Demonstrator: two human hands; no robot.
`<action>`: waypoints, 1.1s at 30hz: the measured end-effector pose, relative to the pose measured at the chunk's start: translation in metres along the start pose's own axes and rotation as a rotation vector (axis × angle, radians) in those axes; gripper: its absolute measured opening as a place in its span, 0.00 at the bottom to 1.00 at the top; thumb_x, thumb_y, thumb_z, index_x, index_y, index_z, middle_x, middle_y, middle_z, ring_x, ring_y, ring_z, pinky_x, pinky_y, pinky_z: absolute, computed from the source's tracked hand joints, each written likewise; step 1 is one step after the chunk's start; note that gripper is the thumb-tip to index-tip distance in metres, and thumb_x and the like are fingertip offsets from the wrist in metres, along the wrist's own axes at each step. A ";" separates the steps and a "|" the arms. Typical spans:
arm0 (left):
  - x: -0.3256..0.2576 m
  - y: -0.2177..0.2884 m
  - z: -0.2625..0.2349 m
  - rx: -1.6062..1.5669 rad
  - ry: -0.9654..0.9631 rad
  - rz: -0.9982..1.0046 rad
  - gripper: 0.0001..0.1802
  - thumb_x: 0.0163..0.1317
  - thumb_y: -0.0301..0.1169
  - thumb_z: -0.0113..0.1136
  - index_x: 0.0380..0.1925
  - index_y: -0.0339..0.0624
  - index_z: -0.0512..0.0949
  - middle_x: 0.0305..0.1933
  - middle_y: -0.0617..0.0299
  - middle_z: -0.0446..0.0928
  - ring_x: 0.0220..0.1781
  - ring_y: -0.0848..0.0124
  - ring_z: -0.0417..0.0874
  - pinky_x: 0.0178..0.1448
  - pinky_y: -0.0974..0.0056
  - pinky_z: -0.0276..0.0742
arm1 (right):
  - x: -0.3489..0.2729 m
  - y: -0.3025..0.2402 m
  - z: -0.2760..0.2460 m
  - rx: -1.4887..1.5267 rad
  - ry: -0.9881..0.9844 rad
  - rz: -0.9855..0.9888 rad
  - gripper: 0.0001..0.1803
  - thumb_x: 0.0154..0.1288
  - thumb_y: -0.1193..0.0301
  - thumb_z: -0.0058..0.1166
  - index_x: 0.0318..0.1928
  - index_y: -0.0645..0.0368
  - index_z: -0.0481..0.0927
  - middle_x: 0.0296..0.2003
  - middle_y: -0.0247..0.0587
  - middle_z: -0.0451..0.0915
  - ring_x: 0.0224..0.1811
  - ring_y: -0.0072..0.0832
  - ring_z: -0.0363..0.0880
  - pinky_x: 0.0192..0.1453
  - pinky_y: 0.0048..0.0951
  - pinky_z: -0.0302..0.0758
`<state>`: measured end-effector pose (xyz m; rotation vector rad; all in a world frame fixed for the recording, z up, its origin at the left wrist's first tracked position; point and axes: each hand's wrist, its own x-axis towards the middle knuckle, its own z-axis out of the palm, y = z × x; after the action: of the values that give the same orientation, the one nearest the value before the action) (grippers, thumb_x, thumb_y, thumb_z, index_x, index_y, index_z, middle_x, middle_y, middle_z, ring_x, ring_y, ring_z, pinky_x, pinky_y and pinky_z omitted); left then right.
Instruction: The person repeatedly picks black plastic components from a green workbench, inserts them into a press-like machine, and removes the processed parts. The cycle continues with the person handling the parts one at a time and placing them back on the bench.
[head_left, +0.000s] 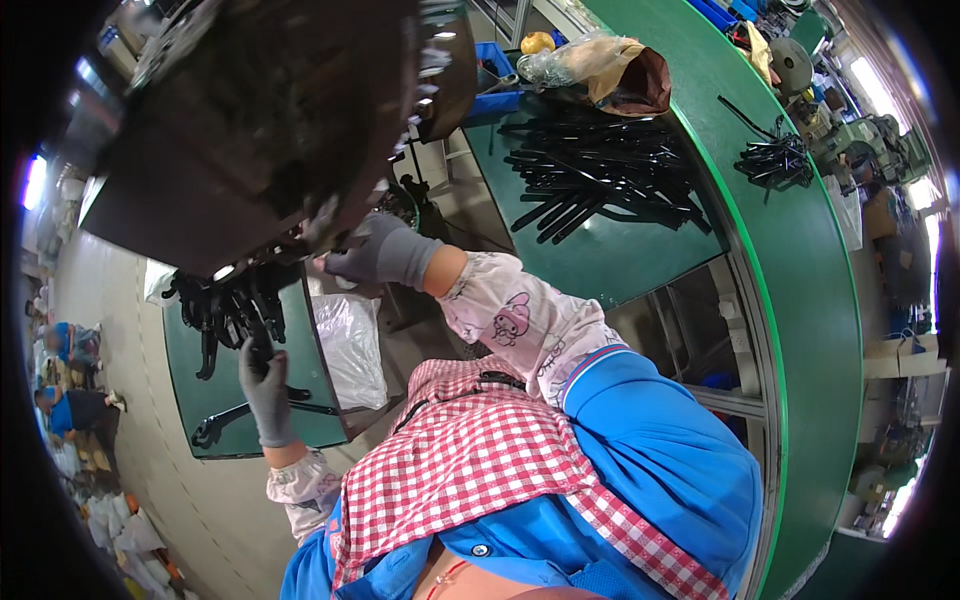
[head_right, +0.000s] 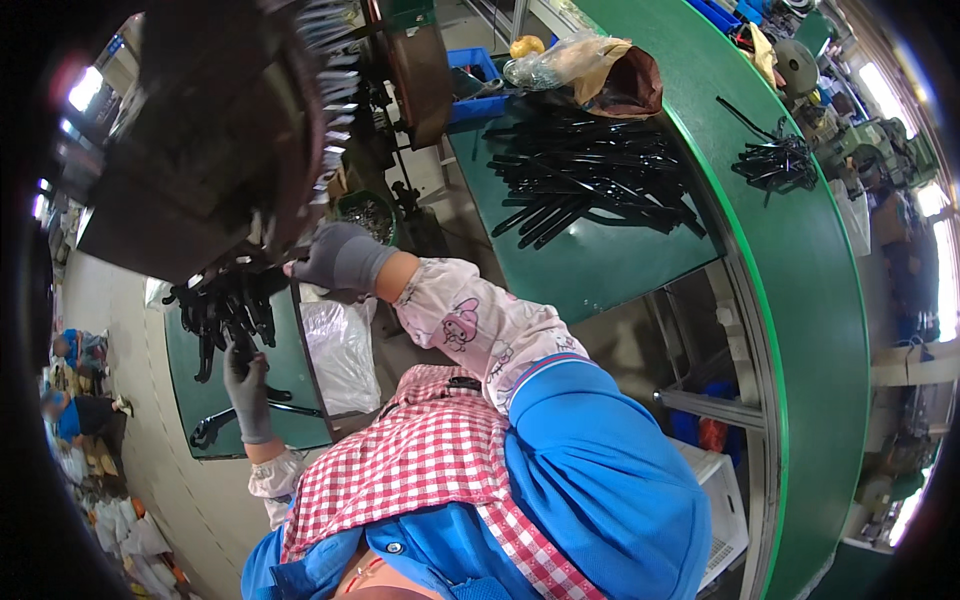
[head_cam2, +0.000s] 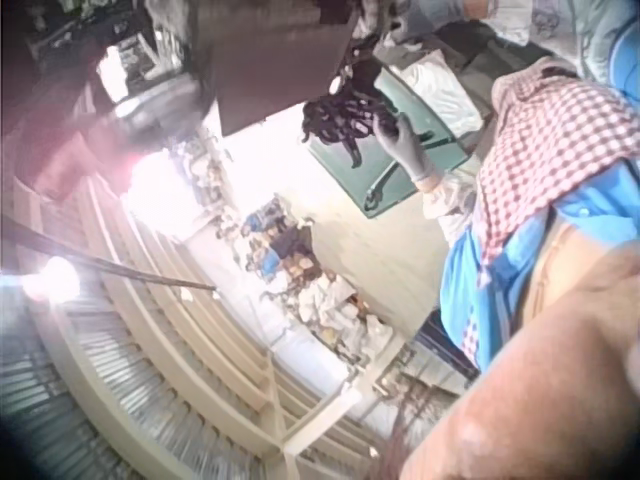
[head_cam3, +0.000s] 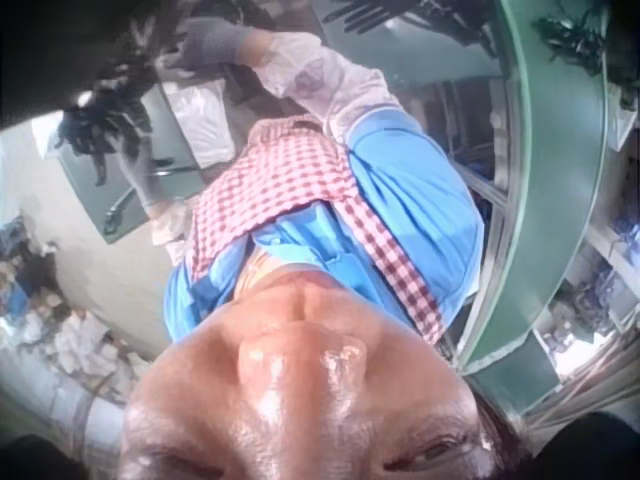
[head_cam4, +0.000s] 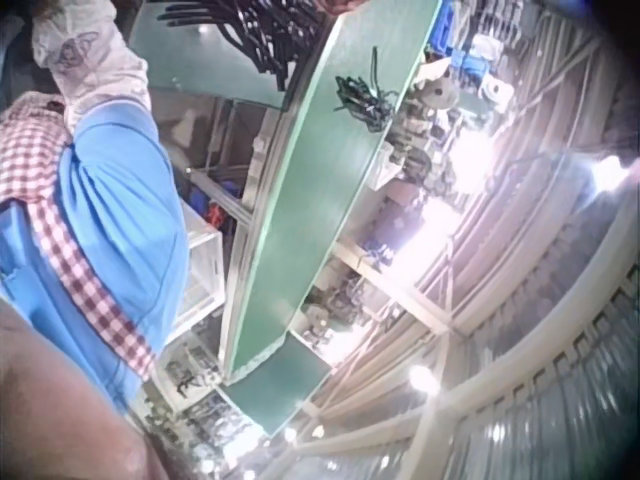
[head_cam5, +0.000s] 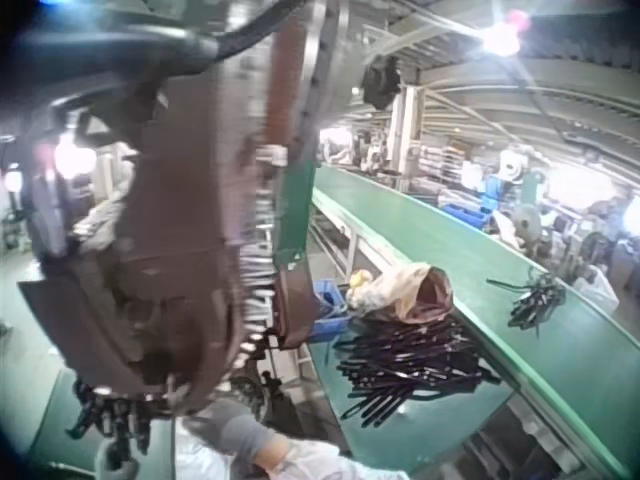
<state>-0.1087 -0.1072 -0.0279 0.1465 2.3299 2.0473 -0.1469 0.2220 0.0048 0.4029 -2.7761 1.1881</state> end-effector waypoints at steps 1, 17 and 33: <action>-0.014 0.008 0.024 0.051 -0.057 -0.023 0.21 0.64 0.16 0.57 0.57 0.37 0.72 0.45 0.66 0.75 0.43 0.79 0.75 0.49 0.73 0.73 | -0.005 -0.018 -0.025 -0.021 -0.138 0.030 0.36 0.67 0.36 0.44 0.48 0.56 0.85 0.46 0.55 0.84 0.50 0.51 0.82 0.58 0.45 0.75; -0.104 0.049 0.175 0.076 -0.303 -0.264 0.24 0.64 0.36 0.69 0.55 0.36 0.73 0.36 0.68 0.76 0.33 0.80 0.75 0.38 0.72 0.75 | -0.225 0.322 -0.163 -0.775 0.114 0.739 0.21 0.64 0.57 0.59 0.57 0.45 0.77 0.52 0.39 0.77 0.57 0.43 0.75 0.57 0.46 0.73; -0.034 0.120 0.121 0.717 -0.514 0.465 0.28 0.57 0.28 0.69 0.58 0.42 0.72 0.37 0.48 0.80 0.37 0.50 0.83 0.42 0.57 0.77 | -0.138 -0.028 -0.148 -0.417 -0.200 -0.231 0.19 0.67 0.56 0.57 0.55 0.45 0.77 0.32 0.39 0.82 0.34 0.41 0.83 0.35 0.39 0.77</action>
<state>-0.0586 0.0238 0.0742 1.1585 2.6718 0.9614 -0.0086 0.3383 0.1000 0.8037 -2.9328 0.5264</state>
